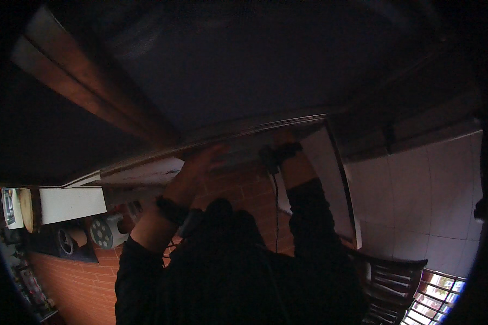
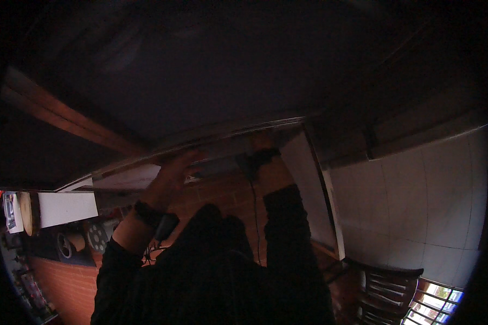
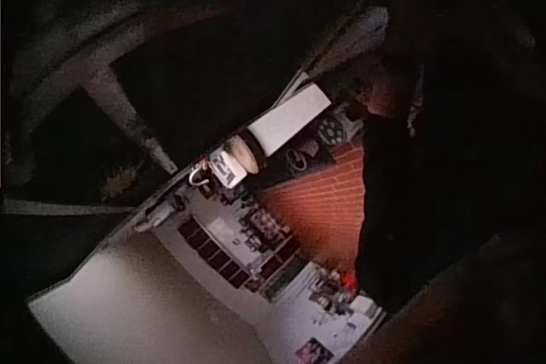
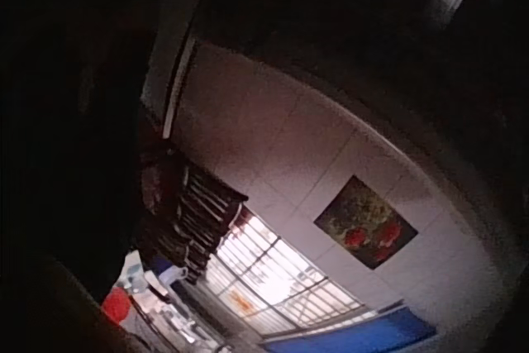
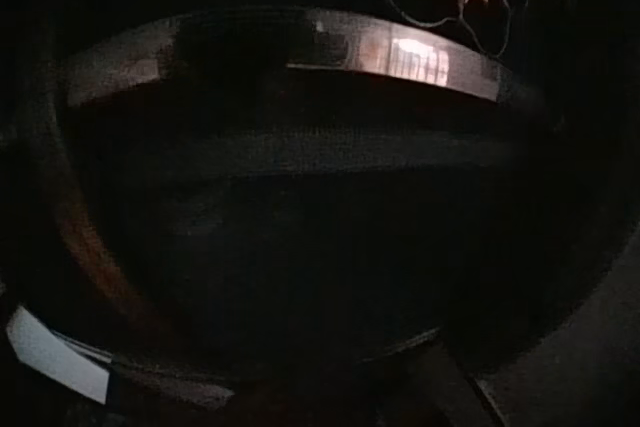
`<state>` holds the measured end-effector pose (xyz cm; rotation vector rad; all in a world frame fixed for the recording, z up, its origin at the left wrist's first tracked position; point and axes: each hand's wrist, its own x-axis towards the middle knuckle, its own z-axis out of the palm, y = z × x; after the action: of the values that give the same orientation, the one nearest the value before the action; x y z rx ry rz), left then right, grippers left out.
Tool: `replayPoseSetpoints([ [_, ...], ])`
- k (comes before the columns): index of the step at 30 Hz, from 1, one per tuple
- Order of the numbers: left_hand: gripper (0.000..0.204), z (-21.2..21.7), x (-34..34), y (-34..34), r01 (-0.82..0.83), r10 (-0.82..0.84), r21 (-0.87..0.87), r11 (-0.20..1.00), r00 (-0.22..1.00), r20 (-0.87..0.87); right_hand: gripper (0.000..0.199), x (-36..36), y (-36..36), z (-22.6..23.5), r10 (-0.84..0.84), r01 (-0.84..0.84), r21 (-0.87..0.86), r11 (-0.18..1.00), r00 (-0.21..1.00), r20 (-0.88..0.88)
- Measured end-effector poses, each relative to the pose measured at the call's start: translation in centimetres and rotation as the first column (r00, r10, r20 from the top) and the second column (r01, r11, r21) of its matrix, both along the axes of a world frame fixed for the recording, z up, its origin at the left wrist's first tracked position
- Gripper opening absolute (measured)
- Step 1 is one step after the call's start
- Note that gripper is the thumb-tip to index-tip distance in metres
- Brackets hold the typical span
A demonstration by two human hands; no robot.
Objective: The person washes a white bowl and spoon in the kitchen sink, rinses them, and places them on the counter. Then the person sprays a cleaning solution onto the range hood and stovetop area.
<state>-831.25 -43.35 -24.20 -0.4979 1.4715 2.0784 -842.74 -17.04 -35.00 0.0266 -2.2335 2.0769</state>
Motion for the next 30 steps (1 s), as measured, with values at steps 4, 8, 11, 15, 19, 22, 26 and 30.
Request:
replayPoseSetpoints([
  [4, 0.045, 0.0, 1.2, 0.1, 0.075, -0.101, -0.106, 0.992, 0.959, -0.264, 0.028, 2.0, -0.9, 2.4, 0.045, -0.045, 0.005, 0.999, 0.999, -0.007],
  [8, 0.042, 0.4, 1.9, 1.8, -0.04, 0.035, -0.013, 0.999, 0.966, -0.255, 0.028, 6.7, -3.2, 7.1, 0.128, -0.127, 0.019, 0.992, 0.989, -0.075],
  [11, 0.04, 2.2, 2.8, 4.5, -0.145, 0.141, 0.068, 0.987, 0.988, 0.054, 0.027, 13.7, -2.9, 12.0, 0.205, -0.196, 0.37, 0.908, 0.979, 0.017],
  [15, 0.04, 6.7, 6.5, 9.0, -0.103, 0.09, 0.125, 0.987, 0.991, 0.101, 0.025, 22.4, 1.6, 19.5, 0.098, -0.058, 0.318, 0.946, 0.989, -0.111],
  [19, 0.04, 10.7, 13.6, 12.1, 0.015, -0.011, 0.041, 0.999, 0.997, -0.075, 0.035, 31.1, 11.4, 24.9, -0.048, 0.238, 0.66, 0.712, 0.955, -0.293],
  [22, 0.035, 10.9, 16.6, 13.2, 0.037, -0.039, -0.061, 0.997, 0.999, -0.034, 0.056, 34.5, 16.2, 24.5, -0.181, 0.13, 0.86, 0.493, 0.982, -0.045],
  [26, 0.012, 9.9, 21.3, 12.4, -0.127, 0.139, -0.111, 0.986, 0.985, 0.102, 0.061, 38.4, 17.4, 22.5, -0.22, -0.229, 0.798, 0.558, 0.886, 0.408],
  [30, 0.018, 12.1, 24.5, 9.6, -0.168, 0.167, 0.01, 0.986, 0.97, -0.175, 0.052, 38.2, 14.5, 20.9, 0.087, -0.233, 0.411, 0.881, 0.935, 0.343],
])
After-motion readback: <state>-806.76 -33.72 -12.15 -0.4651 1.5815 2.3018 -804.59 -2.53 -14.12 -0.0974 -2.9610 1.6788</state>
